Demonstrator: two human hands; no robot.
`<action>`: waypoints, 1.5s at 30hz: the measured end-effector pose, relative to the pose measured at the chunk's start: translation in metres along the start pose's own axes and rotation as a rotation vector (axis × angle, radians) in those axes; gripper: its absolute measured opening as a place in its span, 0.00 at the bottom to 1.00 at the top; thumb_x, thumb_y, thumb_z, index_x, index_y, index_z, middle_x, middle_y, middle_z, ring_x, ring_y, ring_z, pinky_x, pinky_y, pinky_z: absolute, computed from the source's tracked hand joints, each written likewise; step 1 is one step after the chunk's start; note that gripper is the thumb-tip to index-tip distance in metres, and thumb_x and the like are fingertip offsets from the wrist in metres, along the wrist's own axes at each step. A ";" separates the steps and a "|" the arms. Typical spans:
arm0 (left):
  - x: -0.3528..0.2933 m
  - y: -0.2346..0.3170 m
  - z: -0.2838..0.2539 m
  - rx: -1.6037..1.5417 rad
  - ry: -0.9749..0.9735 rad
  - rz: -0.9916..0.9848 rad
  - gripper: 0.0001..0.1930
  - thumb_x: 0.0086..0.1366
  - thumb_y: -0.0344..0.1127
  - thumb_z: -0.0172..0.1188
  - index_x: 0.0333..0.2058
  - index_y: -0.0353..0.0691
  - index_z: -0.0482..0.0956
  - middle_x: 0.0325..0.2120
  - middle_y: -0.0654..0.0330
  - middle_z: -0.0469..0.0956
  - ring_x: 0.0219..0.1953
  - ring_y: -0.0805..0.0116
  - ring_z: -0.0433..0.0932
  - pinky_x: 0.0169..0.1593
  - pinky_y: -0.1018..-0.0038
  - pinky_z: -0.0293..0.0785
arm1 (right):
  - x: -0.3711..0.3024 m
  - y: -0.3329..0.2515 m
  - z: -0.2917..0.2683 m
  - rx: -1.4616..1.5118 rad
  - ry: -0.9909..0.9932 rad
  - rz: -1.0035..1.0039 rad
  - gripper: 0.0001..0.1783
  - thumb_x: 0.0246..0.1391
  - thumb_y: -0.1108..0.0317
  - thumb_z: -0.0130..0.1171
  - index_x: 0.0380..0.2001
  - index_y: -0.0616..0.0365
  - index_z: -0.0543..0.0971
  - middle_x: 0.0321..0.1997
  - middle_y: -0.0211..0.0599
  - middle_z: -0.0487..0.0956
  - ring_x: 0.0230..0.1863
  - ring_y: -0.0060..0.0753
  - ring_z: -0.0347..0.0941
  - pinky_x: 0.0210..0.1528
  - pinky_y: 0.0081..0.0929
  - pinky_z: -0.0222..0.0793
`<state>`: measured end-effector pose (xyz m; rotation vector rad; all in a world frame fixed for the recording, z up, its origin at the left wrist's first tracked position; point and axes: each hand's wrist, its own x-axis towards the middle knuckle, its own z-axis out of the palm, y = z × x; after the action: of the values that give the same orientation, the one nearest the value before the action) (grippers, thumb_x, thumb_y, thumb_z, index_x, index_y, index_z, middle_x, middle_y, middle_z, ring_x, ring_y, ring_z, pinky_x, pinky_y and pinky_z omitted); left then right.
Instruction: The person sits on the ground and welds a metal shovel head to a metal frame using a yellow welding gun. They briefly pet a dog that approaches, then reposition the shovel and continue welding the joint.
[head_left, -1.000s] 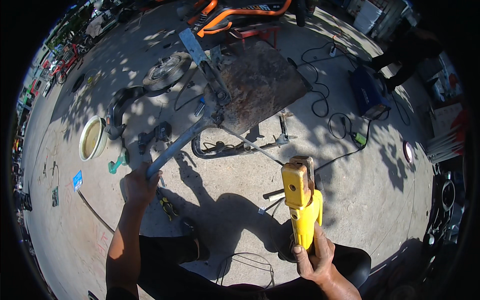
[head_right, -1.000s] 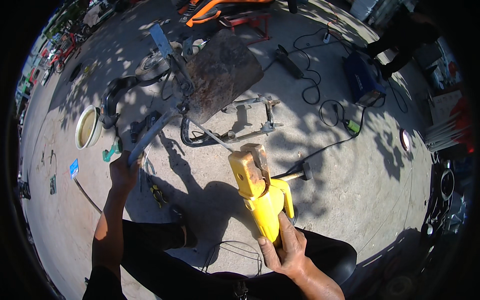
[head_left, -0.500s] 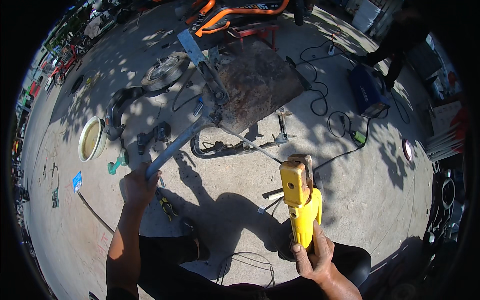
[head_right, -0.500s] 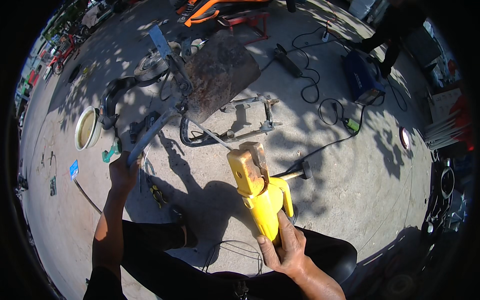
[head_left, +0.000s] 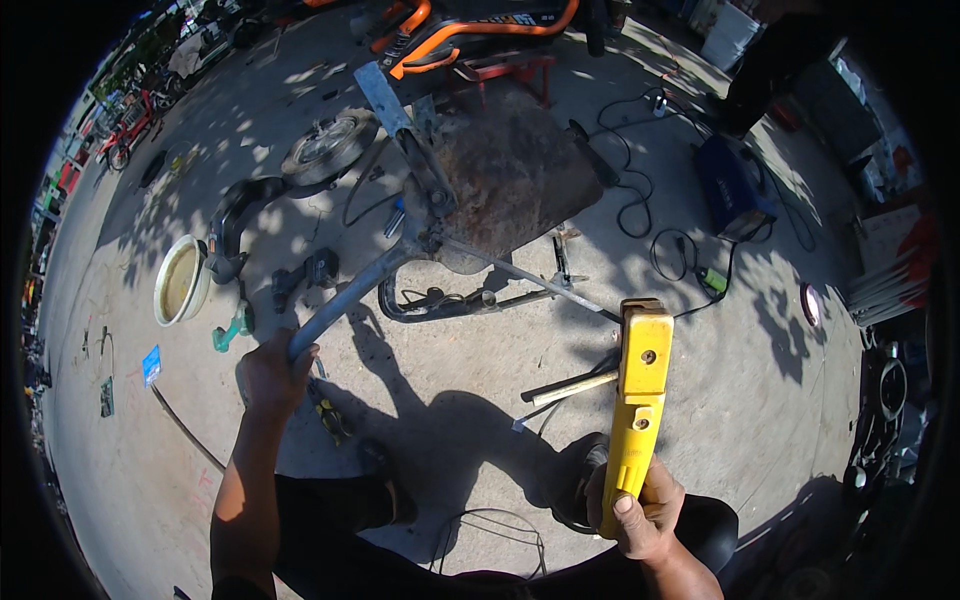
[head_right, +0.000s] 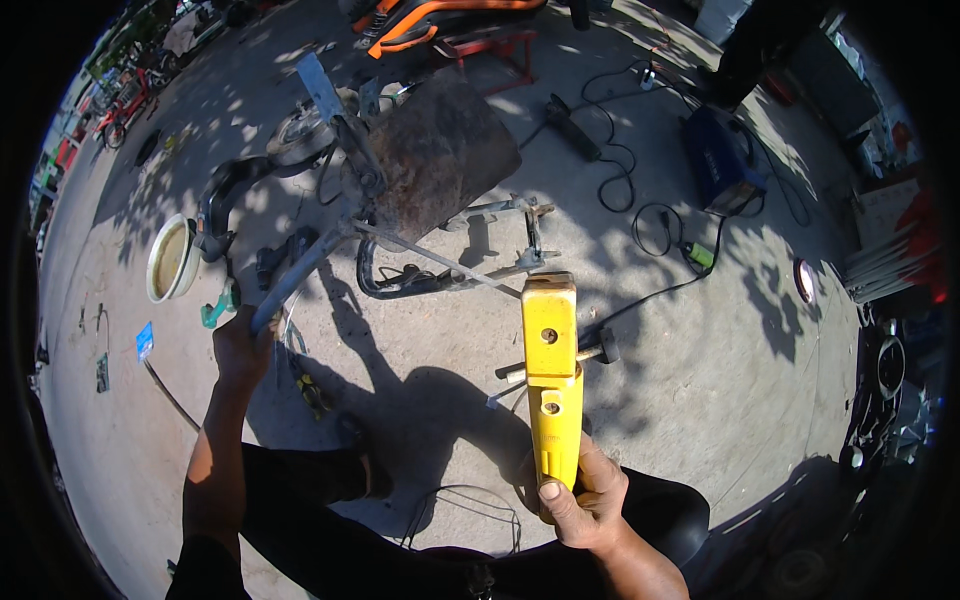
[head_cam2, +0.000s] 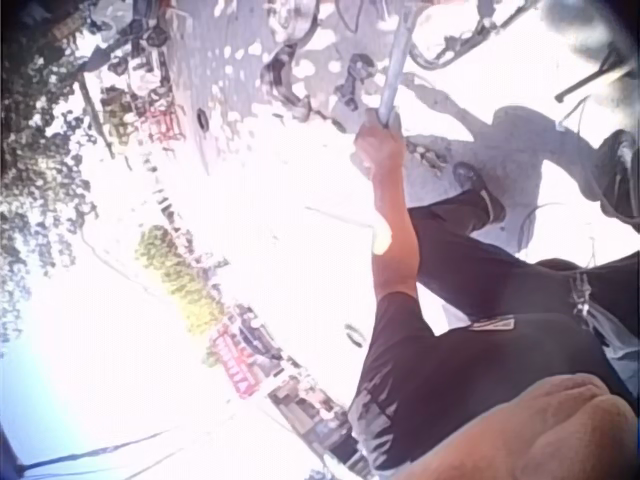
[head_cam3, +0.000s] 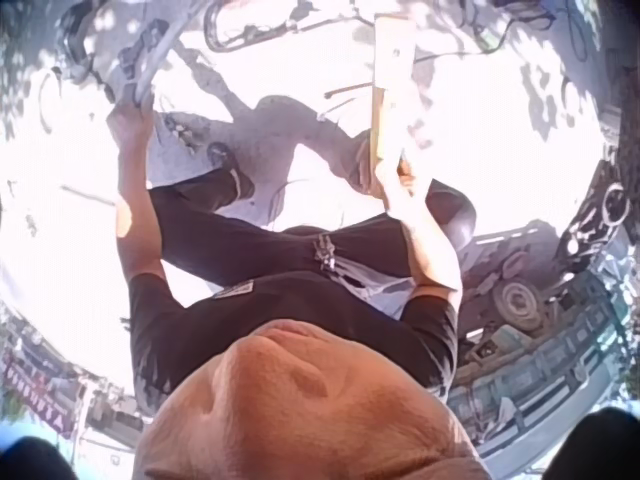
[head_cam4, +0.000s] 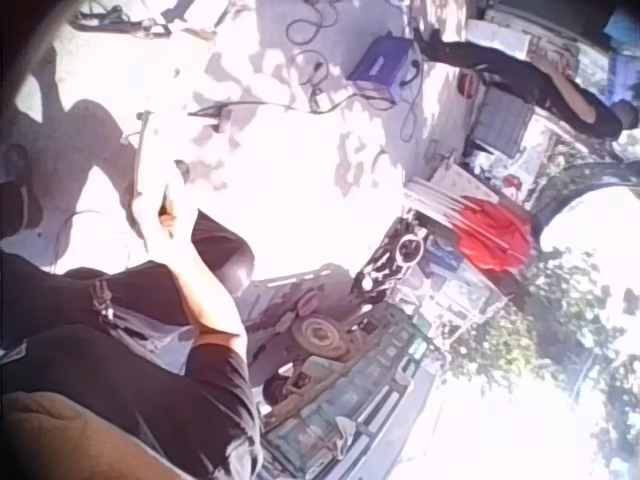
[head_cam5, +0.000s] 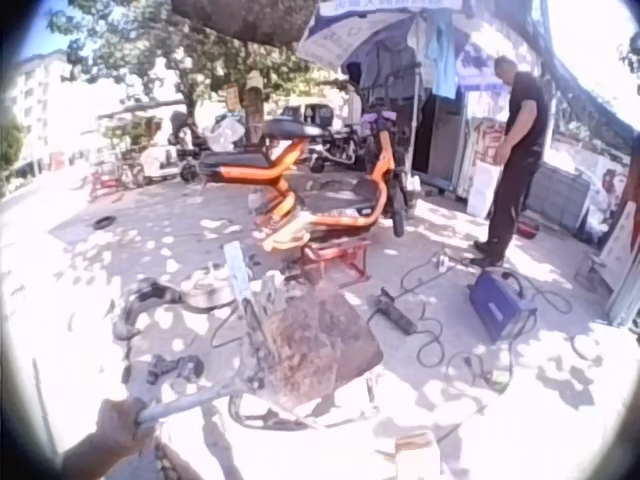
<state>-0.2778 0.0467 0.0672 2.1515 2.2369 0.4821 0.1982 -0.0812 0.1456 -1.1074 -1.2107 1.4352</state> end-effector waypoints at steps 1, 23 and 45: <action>0.000 -0.001 -0.001 0.005 -0.001 -0.002 0.18 0.59 0.49 0.72 0.39 0.44 0.81 0.22 0.51 0.82 0.26 0.47 0.84 0.30 0.56 0.78 | 0.002 -0.004 0.002 0.104 -0.001 0.043 0.31 0.66 0.61 0.62 0.62 0.74 0.68 0.35 0.46 0.82 0.25 0.26 0.76 0.26 0.22 0.72; 0.006 -0.015 0.012 0.052 0.007 -0.061 0.22 0.72 0.53 0.58 0.41 0.36 0.80 0.28 0.39 0.81 0.31 0.37 0.81 0.33 0.49 0.75 | 0.017 -0.012 -0.010 0.484 0.069 0.166 0.15 0.68 0.65 0.62 0.50 0.59 0.71 0.28 0.30 0.75 0.23 0.21 0.73 0.24 0.20 0.70; 0.007 -0.079 0.069 0.339 0.318 0.407 0.17 0.68 0.49 0.67 0.38 0.38 0.84 0.22 0.49 0.77 0.26 0.50 0.77 0.30 0.61 0.72 | 0.033 -0.019 -0.032 0.275 0.481 0.000 0.13 0.61 0.69 0.66 0.41 0.60 0.72 0.25 0.29 0.75 0.20 0.23 0.72 0.21 0.24 0.69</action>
<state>-0.3410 0.0678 -0.0141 2.9193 2.1464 0.5101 0.2258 -0.0418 0.1586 -1.1688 -0.6541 1.1974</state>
